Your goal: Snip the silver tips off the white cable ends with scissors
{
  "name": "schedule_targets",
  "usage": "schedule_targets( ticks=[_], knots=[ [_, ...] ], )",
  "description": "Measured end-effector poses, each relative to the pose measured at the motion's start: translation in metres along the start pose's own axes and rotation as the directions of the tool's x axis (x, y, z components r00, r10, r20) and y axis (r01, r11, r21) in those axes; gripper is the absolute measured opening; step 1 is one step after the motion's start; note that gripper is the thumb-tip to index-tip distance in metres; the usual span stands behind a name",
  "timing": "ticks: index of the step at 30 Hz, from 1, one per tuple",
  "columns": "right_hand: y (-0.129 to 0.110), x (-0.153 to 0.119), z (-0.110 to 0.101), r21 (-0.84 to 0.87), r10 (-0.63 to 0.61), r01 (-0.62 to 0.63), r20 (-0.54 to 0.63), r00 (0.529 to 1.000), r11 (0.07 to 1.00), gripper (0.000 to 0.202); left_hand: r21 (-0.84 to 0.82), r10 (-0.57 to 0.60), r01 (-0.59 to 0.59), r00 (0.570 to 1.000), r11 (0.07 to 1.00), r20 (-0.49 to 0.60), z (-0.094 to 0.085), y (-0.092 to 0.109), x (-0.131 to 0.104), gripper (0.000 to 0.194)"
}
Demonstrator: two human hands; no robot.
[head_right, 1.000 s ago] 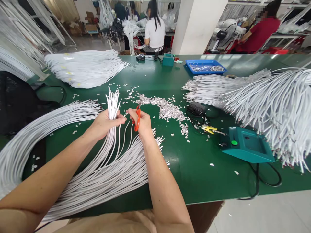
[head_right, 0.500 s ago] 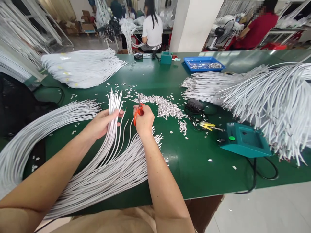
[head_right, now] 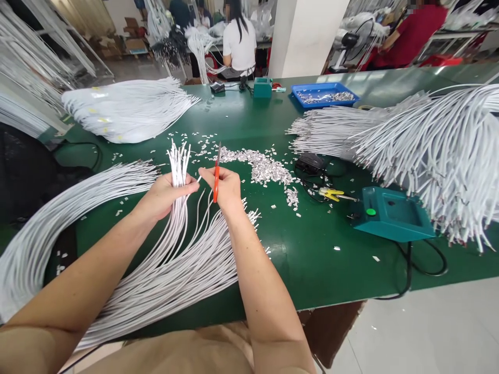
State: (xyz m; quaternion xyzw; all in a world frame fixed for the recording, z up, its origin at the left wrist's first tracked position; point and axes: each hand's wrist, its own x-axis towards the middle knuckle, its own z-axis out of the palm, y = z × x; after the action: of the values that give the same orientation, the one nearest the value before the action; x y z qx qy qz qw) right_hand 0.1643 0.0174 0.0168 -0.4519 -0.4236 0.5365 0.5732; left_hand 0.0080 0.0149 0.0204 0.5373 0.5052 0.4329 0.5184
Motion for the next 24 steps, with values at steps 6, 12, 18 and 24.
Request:
schedule_targets(
  ticks=[6,12,18,24],
  knots=[
    [0.005,0.002,0.0,0.13,0.022,-0.041,0.146,0.989,0.991,0.035,-0.113,-0.015,0.024,0.997,0.993,0.079,0.003,0.003,-0.003,0.032],
    [0.005,0.004,0.0,0.002,-0.079,0.079,0.113,0.99,0.997,0.037,-0.133,-0.006,0.011,0.999,0.991,0.041,0.005,0.005,-0.001,0.038],
    [0.004,0.009,-0.018,-0.466,-0.073,0.132,0.142,0.987,0.875,0.03,-0.094,0.04,-0.041,0.999,0.995,-0.02,0.004,0.006,0.001,0.039],
    [0.002,0.006,-0.018,-0.823,-0.065,0.176,0.168,0.984,0.54,0.024,-0.035,0.093,-0.096,0.994,0.995,-0.06,0.002,0.001,0.002,0.034]
  ],
)
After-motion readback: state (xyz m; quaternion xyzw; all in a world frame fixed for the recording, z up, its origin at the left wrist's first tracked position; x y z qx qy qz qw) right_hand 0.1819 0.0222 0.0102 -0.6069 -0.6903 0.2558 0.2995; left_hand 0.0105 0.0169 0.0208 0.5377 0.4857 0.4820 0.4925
